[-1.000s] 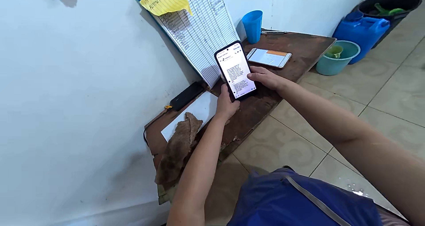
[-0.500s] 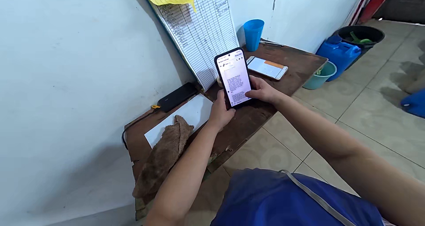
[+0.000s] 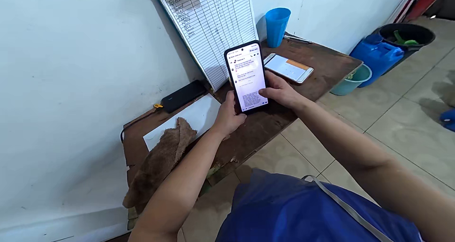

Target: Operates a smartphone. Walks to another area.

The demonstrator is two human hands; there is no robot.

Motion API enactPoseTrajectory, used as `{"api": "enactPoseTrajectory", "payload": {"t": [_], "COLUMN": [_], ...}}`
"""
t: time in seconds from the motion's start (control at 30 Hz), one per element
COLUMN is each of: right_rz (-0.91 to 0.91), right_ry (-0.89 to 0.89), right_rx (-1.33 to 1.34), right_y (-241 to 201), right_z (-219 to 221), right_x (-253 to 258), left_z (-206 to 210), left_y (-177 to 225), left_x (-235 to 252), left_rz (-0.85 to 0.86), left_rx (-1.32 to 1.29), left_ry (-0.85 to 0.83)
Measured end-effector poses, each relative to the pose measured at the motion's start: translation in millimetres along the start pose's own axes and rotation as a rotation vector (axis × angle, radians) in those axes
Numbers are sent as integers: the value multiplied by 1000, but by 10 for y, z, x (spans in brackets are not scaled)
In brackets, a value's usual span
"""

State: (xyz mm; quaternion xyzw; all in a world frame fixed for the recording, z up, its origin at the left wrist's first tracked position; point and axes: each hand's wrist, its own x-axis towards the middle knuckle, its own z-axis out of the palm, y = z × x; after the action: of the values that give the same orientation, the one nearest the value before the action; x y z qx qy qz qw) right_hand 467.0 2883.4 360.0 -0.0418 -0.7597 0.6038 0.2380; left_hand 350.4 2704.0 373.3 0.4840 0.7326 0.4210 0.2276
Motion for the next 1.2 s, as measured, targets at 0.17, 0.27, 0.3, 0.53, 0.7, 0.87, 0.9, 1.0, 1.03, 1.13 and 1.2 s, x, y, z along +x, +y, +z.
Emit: {"api": "enactPoseTrajectory", "payload": {"t": [0.17, 0.27, 0.3, 0.53, 0.7, 0.87, 0.9, 1.0, 1.03, 1.13, 1.2], "right_rz": [-384, -526, -564, -394, -446, -501, -482, -453, -464, -491, -534], "right_ry": [323, 360, 367, 322, 317, 311, 305, 296, 296, 302, 321], "right_rx": [-448, -689, -758, -865, -768, -762, -769, -772, -779, -778, -796], "right_y": [-205, -130, -55, 148, 190, 204, 206, 210, 212, 214, 210], "right_z": [115, 224, 246, 126, 142, 134, 133, 137, 139, 147, 149], "right_x": [-45, -222, -274, -281, -296, -332, -325, -314, -314, -315, -303], "left_z": [8, -10, -17, -12, -20, -15, -13, -15, -16, -15, -18], "left_y": [-23, -39, -28, -10, 4, -13, -12, -31, -34, -18, -4], "left_x": [-3, -12, -10, 0, -38, -42, -43, -32, -27, -21, -8], "left_rz": [1, 17, 8, 12, 35, 47, 40, 45, 49, 28, 5], "left_rx": [-54, -41, -28, 24, 28, 26, 23, 12, 6, -18, -23], "left_ry": [-4, -16, -21, -16, -11, -8, -10, -9, -11, -13, -16]}}
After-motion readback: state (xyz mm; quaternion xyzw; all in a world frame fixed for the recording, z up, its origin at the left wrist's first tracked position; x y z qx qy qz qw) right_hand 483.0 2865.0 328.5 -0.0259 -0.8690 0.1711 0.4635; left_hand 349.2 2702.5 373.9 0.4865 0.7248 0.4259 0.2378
